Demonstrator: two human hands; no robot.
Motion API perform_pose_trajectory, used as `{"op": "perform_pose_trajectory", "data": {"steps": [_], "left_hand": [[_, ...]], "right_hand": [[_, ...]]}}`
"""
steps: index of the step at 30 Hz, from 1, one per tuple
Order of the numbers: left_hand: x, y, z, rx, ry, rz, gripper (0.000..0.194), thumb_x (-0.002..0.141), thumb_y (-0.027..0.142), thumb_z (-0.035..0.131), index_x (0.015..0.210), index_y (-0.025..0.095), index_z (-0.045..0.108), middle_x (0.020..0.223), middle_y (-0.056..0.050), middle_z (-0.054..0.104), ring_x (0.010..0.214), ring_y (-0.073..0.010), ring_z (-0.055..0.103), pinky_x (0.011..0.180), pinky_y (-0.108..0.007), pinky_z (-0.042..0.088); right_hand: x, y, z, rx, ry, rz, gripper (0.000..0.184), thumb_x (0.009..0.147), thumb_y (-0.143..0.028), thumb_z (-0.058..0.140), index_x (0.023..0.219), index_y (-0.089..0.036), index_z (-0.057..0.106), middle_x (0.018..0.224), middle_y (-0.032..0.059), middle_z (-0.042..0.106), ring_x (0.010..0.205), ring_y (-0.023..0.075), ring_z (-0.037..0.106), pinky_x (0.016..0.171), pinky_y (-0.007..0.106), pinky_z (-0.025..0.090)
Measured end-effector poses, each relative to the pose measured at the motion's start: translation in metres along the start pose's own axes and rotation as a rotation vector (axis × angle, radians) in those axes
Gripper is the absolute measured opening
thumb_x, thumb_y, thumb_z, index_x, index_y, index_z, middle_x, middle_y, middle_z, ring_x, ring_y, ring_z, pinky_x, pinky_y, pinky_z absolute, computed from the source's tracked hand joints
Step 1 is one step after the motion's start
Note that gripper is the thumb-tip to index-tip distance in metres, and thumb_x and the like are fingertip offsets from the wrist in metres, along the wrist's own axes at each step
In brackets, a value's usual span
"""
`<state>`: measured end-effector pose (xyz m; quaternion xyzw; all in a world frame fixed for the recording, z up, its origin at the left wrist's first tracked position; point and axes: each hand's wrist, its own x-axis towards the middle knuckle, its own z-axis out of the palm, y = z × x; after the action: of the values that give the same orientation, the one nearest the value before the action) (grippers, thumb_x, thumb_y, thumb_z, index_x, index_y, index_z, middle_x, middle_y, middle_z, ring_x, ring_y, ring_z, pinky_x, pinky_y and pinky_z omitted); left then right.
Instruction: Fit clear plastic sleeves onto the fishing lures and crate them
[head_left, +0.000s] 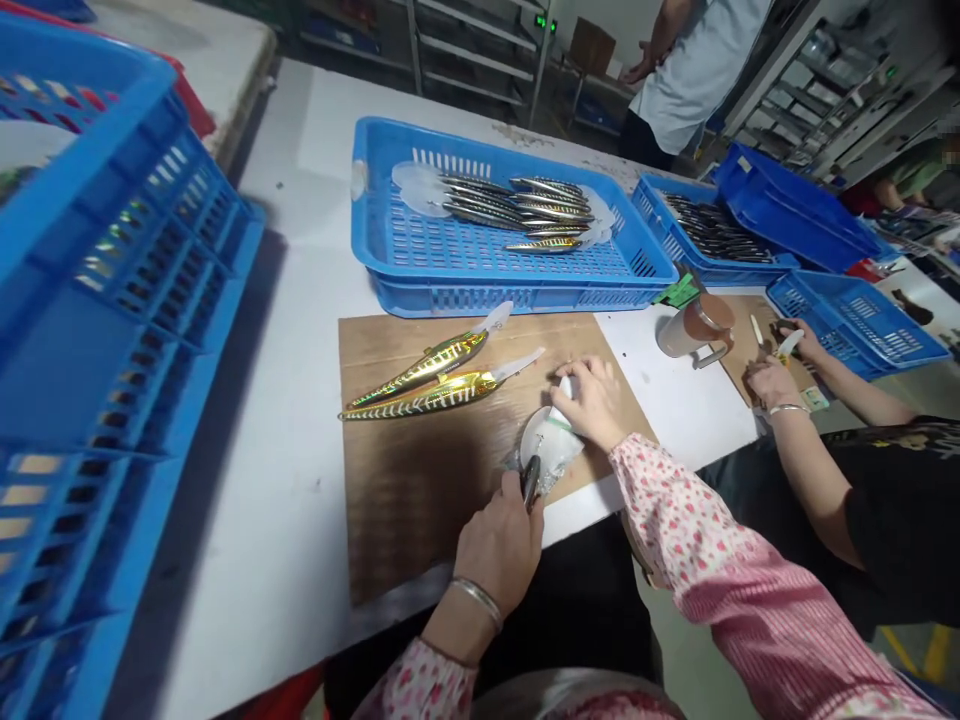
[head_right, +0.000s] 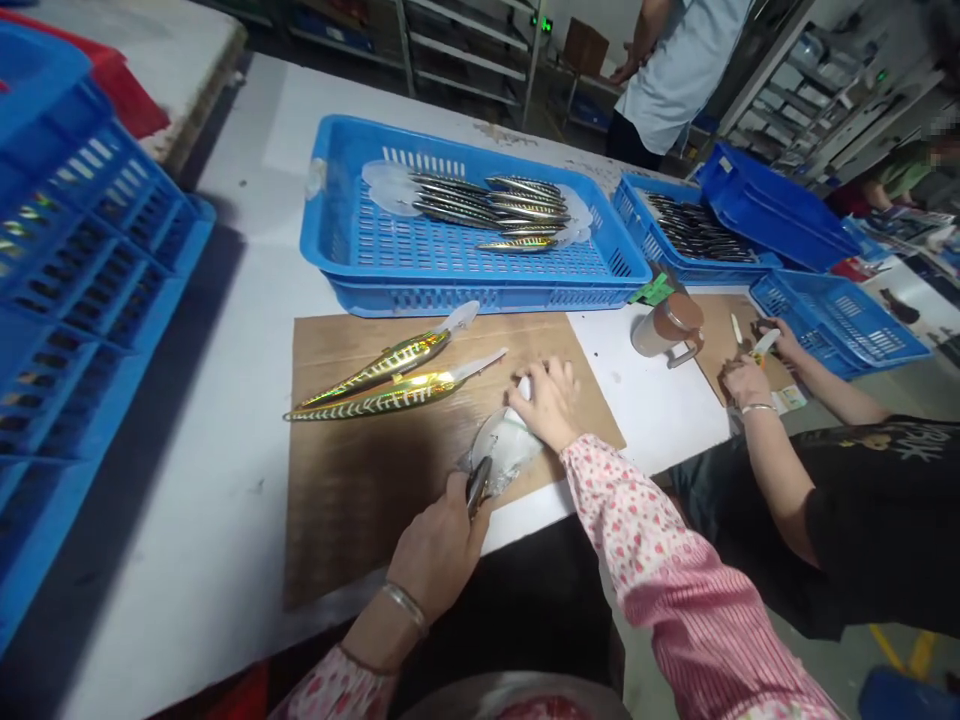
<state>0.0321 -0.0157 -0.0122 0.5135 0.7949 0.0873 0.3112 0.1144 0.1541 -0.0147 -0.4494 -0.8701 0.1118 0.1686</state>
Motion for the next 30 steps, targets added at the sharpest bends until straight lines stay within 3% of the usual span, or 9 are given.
{"op": "perform_pose_trajectory", "data": {"steps": [2,6,10,15,20,23,28,30], "left_hand": [[0.000,-0.001,0.001,-0.013,0.002,0.001,0.022,0.096,0.035,0.033,0.103,0.016,0.042,0.082,-0.011,0.066,0.079,-0.0323,0.068,0.066,-0.039,0.051],[0.002,-0.003,0.003,-0.043,0.001,0.021,0.021,0.095,0.032,0.033,0.105,0.015,0.042,0.085,-0.011,0.066,0.078,-0.0321,0.068,0.065,-0.039,0.050],[0.003,-0.003,0.002,-0.051,0.008,0.008,0.022,0.095,0.035,0.033,0.103,0.016,0.042,0.085,-0.010,0.066,0.079,-0.0330,0.067,0.065,-0.040,0.050],[0.003,-0.002,0.003,-0.046,0.008,0.031,0.022,0.095,0.033,0.033,0.105,0.015,0.041,0.084,-0.011,0.066,0.080,-0.0319,0.068,0.065,-0.039,0.050],[0.002,-0.001,0.001,-0.056,0.006,0.014,0.021,0.096,0.034,0.033,0.102,0.016,0.041,0.086,-0.011,0.066,0.079,-0.0327,0.067,0.064,-0.039,0.049],[0.001,-0.002,0.001,-0.077,-0.005,0.027,0.020,0.096,0.033,0.034,0.103,0.016,0.040,0.086,-0.011,0.066,0.080,-0.0326,0.067,0.064,-0.039,0.049],[0.002,-0.004,0.002,-0.093,0.023,0.030,0.019,0.096,0.035,0.034,0.100,0.018,0.040,0.086,-0.010,0.066,0.080,-0.0328,0.067,0.064,-0.038,0.048],[0.002,-0.003,0.002,-0.097,0.014,0.035,0.018,0.095,0.033,0.034,0.101,0.017,0.040,0.087,-0.010,0.066,0.081,-0.0327,0.067,0.064,-0.038,0.048]], "right_hand": [[0.000,-0.001,0.000,-0.016,0.006,-0.007,0.020,0.078,-0.034,0.064,0.096,-0.024,0.063,0.106,0.0062,0.054,0.103,0.0265,0.045,0.086,0.039,0.038],[-0.006,-0.004,0.000,0.064,-0.107,-0.096,0.018,0.079,-0.031,0.062,0.096,-0.025,0.063,0.100,0.0041,0.055,0.098,0.0231,0.047,0.088,0.037,0.038],[-0.005,-0.008,-0.004,-0.065,-0.065,-0.017,0.020,0.080,-0.035,0.061,0.097,-0.024,0.063,0.104,0.0061,0.053,0.103,0.0264,0.044,0.082,0.037,0.038],[-0.008,-0.012,-0.006,0.004,-0.122,-0.072,0.019,0.080,-0.031,0.060,0.098,-0.025,0.063,0.102,0.0048,0.054,0.099,0.0240,0.046,0.086,0.037,0.038],[-0.006,-0.014,-0.008,-0.118,-0.052,-0.016,0.019,0.081,-0.034,0.058,0.098,-0.025,0.062,0.104,0.0061,0.053,0.105,0.0267,0.043,0.082,0.037,0.037],[-0.008,-0.017,-0.009,-0.071,-0.118,-0.059,0.019,0.082,-0.032,0.058,0.099,-0.026,0.062,0.102,0.0041,0.054,0.101,0.0237,0.045,0.082,0.035,0.038],[-0.008,-0.020,-0.011,-0.170,-0.056,-0.001,0.021,0.083,-0.035,0.057,0.100,-0.025,0.061,0.107,0.0067,0.052,0.106,0.0269,0.042,0.082,0.037,0.037],[-0.008,-0.020,-0.011,-0.136,-0.097,-0.022,0.021,0.082,-0.034,0.058,0.101,-0.025,0.062,0.105,0.0059,0.052,0.104,0.0258,0.043,0.083,0.037,0.037]]}}
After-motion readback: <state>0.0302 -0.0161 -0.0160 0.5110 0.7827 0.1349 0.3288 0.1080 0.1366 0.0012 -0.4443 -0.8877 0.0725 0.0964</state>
